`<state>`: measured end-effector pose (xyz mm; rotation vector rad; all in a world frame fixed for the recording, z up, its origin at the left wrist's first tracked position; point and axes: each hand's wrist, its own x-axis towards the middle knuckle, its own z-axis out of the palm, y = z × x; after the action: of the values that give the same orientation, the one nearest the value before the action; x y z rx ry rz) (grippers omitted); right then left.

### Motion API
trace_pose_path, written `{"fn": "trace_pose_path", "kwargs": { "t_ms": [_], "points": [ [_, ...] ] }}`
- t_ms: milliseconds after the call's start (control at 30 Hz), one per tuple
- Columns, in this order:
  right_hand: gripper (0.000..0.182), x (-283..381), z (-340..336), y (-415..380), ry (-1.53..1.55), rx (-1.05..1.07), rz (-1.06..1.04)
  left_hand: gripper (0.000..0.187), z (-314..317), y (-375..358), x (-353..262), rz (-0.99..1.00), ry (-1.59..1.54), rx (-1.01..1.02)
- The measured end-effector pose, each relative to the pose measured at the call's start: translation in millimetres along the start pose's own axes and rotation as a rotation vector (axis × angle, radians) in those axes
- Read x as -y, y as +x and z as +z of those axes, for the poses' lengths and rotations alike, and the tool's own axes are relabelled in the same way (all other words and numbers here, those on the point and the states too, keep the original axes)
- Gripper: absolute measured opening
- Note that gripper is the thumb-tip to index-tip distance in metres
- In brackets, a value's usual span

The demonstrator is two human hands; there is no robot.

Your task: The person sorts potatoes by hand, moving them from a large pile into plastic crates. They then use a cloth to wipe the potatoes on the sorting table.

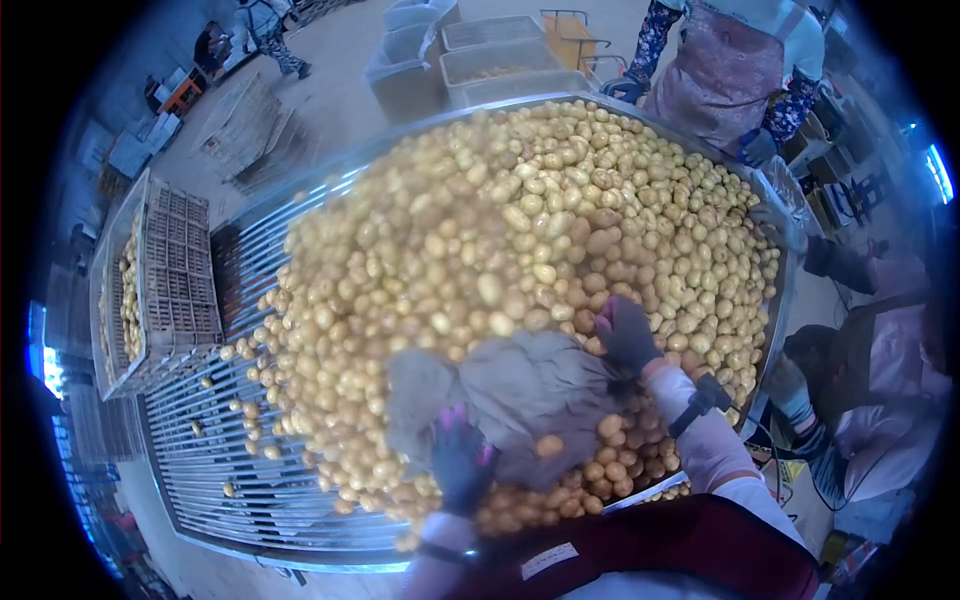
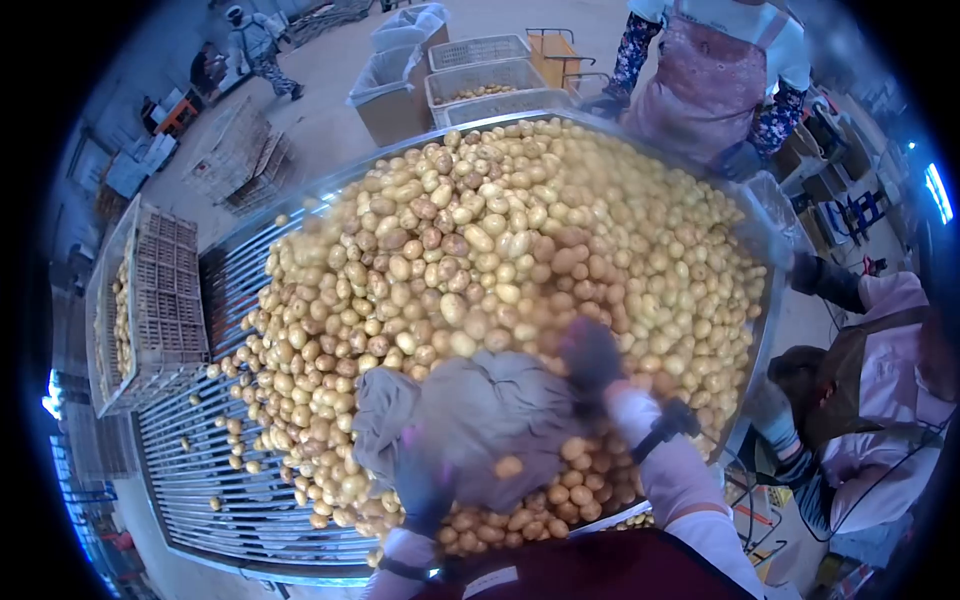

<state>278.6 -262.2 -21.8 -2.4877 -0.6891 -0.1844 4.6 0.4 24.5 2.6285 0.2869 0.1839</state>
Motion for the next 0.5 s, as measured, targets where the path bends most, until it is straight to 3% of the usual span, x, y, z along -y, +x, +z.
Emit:
{"fn": "trace_pose_path", "kwargs": {
  "t_ms": [100,167,233,300,400,433,500],
  "points": [
    [0.015,75.3,-20.8,36.2,-0.028,-0.248,-0.167,0.03,3.0,-3.6,-2.9,-0.033,-0.017,-0.018],
    [0.017,125.4,-8.6,62.0,0.299,-0.211,-0.19,0.029,-0.8,-3.3,-7.2,-0.057,-0.04,-0.018],
    [0.031,149.2,40.8,79.8,0.063,-0.021,-0.349,0.027,1.6,-2.9,-3.2,0.012,0.019,-0.025],
    [0.022,175.4,81.7,101.2,-0.239,0.29,-0.248,0.025,4.5,-1.0,-1.6,0.035,0.026,-0.057],
    [0.019,201.3,113.3,122.1,-0.363,0.452,-0.192,0.023,3.9,-1.1,-1.9,0.021,-0.004,-0.101],
    [0.018,193.2,212.5,125.9,-0.611,0.418,-0.211,0.023,3.6,-4.3,-3.8,0.026,0.002,-0.105],
    [0.019,186.2,216.3,123.7,-0.547,0.478,-0.135,0.022,3.3,-8.2,-3.6,0.051,0.014,-0.117]
  ]
}}
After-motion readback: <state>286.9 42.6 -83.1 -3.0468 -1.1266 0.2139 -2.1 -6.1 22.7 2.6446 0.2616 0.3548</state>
